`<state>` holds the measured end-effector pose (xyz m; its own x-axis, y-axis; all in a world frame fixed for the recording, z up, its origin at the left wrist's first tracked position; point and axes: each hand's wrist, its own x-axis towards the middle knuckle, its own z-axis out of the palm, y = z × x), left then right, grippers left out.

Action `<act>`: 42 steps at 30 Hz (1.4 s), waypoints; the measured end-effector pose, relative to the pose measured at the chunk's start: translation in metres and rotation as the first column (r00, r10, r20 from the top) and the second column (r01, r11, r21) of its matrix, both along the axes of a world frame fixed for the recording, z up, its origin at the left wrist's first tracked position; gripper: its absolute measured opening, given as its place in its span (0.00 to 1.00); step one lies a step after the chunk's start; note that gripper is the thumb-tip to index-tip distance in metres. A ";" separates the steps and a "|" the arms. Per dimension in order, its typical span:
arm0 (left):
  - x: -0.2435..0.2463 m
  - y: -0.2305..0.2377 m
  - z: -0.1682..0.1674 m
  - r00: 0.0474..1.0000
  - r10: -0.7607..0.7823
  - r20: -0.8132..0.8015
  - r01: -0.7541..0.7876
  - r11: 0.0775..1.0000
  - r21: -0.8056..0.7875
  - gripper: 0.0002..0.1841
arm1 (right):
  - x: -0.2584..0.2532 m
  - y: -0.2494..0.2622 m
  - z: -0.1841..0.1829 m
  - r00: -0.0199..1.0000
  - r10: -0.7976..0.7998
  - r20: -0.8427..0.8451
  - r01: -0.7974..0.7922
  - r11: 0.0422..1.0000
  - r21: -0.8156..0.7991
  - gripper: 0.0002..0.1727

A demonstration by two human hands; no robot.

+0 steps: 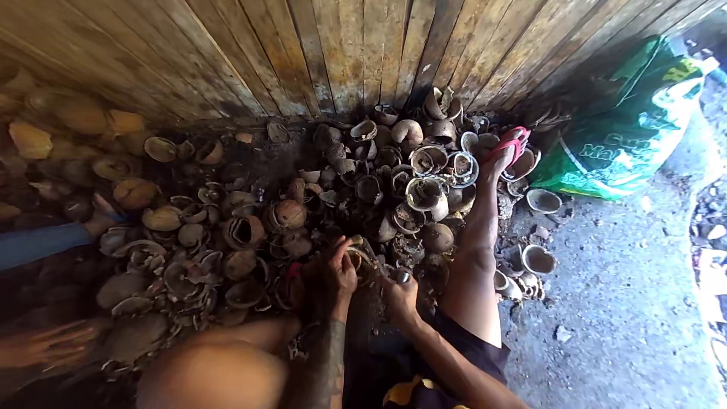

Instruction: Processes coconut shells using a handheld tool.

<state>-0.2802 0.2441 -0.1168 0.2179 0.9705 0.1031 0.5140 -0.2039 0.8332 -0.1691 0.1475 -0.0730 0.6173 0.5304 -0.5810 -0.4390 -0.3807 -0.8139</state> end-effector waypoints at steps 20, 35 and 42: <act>0.016 -0.012 0.003 0.970 0.232 -0.070 -0.228 0.972 0.053 0.19 | 0.000 0.001 -0.003 0.943 0.142 0.301 -0.172 0.982 0.078 0.15; 0.004 0.001 0.004 0.995 0.034 0.097 -0.034 0.999 0.000 0.18 | -0.007 -0.015 0.003 0.980 0.107 0.167 -0.122 0.989 0.080 0.13; 0.010 0.001 0.004 0.988 0.152 0.037 -0.154 0.986 0.070 0.20 | 0.027 0.001 -0.011 0.807 0.387 0.445 -0.488 0.862 0.136 0.12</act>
